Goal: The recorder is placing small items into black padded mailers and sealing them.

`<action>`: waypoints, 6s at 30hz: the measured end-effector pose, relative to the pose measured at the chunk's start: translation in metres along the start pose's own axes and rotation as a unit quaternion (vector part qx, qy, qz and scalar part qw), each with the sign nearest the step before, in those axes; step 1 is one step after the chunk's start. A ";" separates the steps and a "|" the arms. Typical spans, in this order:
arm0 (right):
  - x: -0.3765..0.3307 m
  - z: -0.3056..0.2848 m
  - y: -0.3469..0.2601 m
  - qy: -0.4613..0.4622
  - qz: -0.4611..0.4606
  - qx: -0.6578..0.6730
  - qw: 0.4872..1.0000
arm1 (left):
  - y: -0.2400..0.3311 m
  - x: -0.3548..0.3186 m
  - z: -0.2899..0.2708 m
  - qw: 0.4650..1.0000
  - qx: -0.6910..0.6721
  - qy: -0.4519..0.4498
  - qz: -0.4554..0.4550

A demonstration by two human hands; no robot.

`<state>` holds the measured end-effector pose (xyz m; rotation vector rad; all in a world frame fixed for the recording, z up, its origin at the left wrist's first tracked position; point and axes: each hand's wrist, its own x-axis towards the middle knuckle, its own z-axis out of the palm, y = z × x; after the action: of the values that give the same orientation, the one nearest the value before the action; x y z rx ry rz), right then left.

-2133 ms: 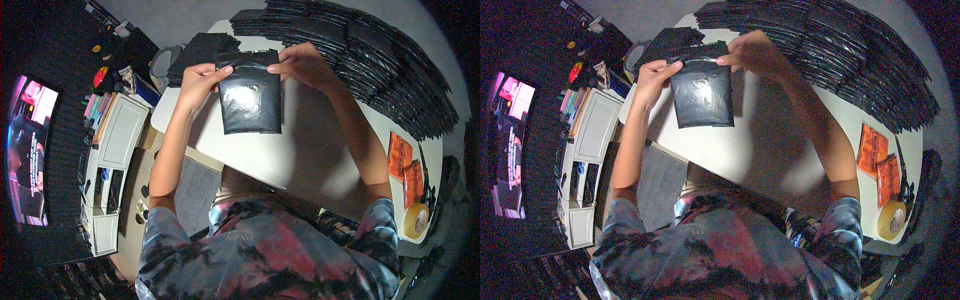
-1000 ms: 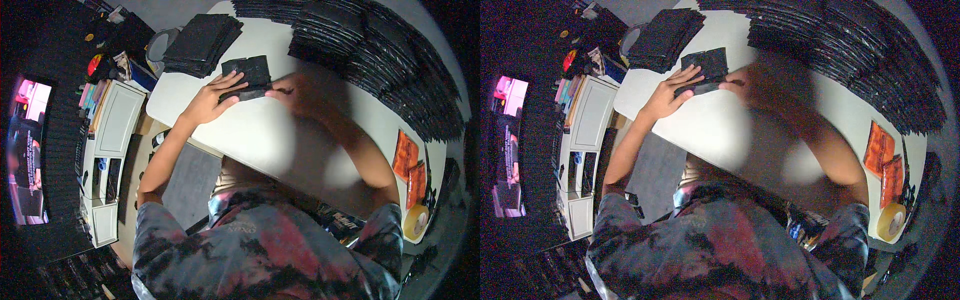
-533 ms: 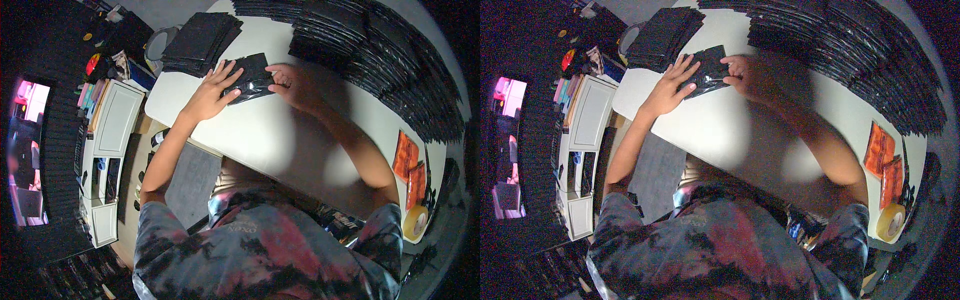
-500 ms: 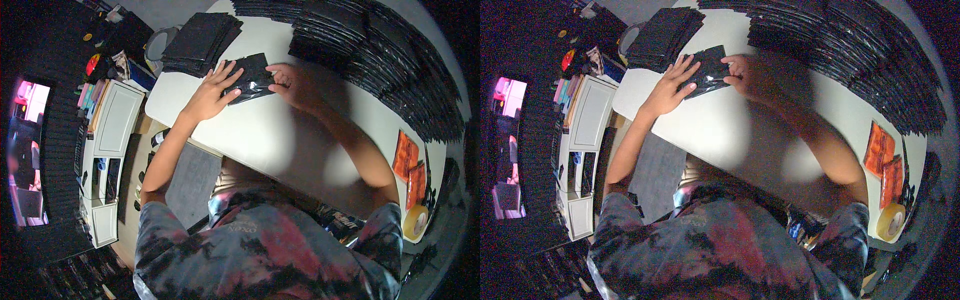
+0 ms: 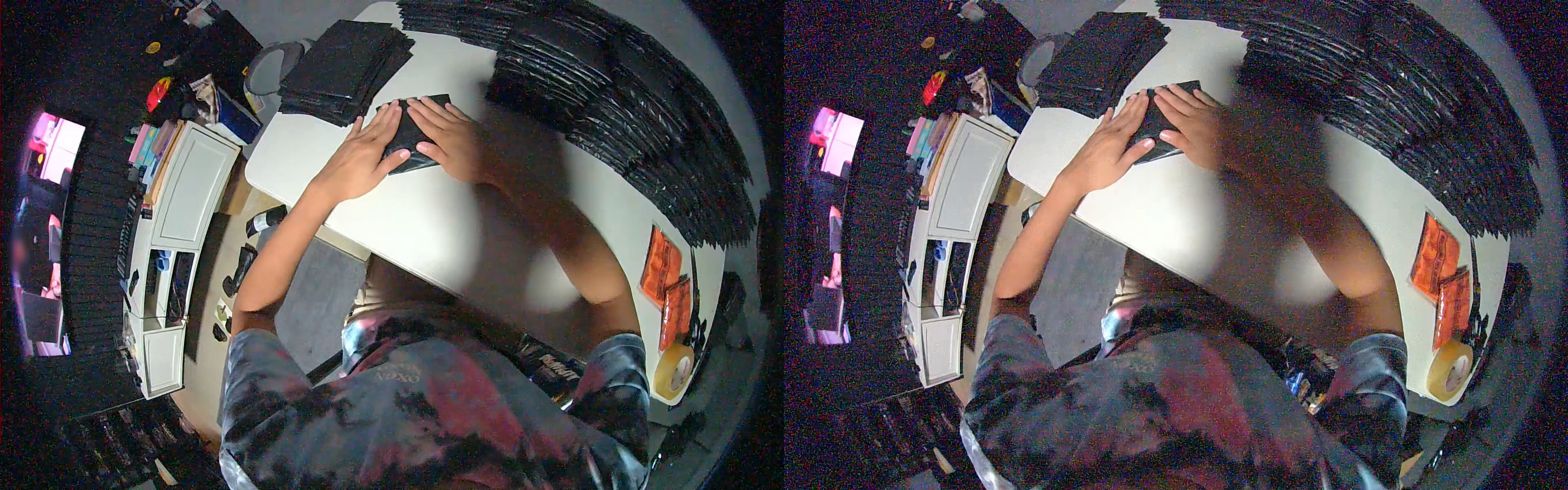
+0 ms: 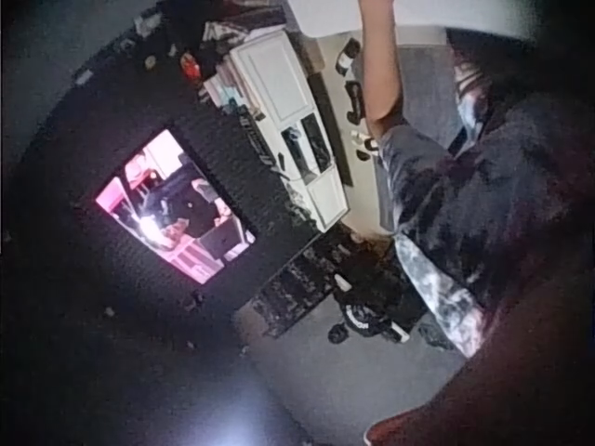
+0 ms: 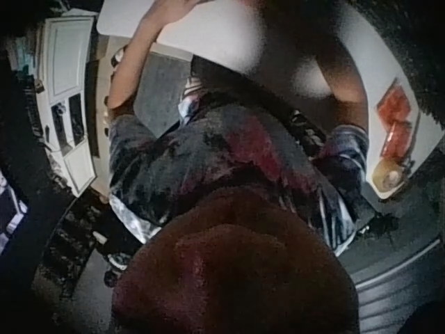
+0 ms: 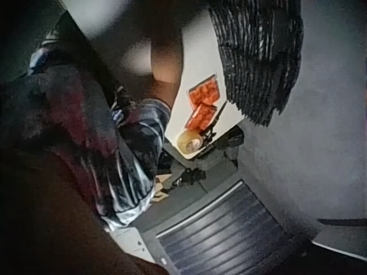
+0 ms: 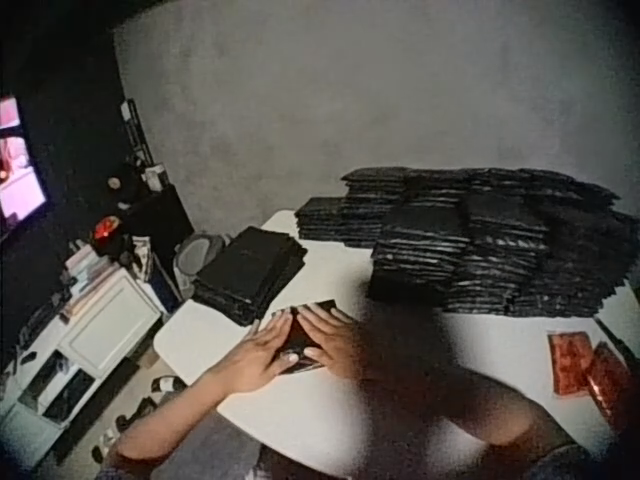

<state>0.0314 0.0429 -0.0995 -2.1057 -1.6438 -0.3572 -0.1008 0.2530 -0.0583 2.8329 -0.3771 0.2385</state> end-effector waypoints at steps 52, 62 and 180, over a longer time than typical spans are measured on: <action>-0.011 -0.019 0.050 -0.084 -0.066 0.118 0.987 | -0.007 0.003 0.005 0.998 -0.059 -0.018 -0.024; -0.013 -0.011 0.053 -0.070 -0.066 0.149 0.984 | -0.017 0.002 0.016 0.996 -0.083 0.006 -0.019; -0.013 -0.035 0.037 -0.062 0.042 0.165 0.984 | 0.211 -0.127 0.031 0.646 -0.509 0.264 -0.504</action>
<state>0.0658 0.0074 -0.0814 -1.9681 -1.5522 0.0713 -0.2766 0.0776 -0.0612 1.3713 0.9104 0.3985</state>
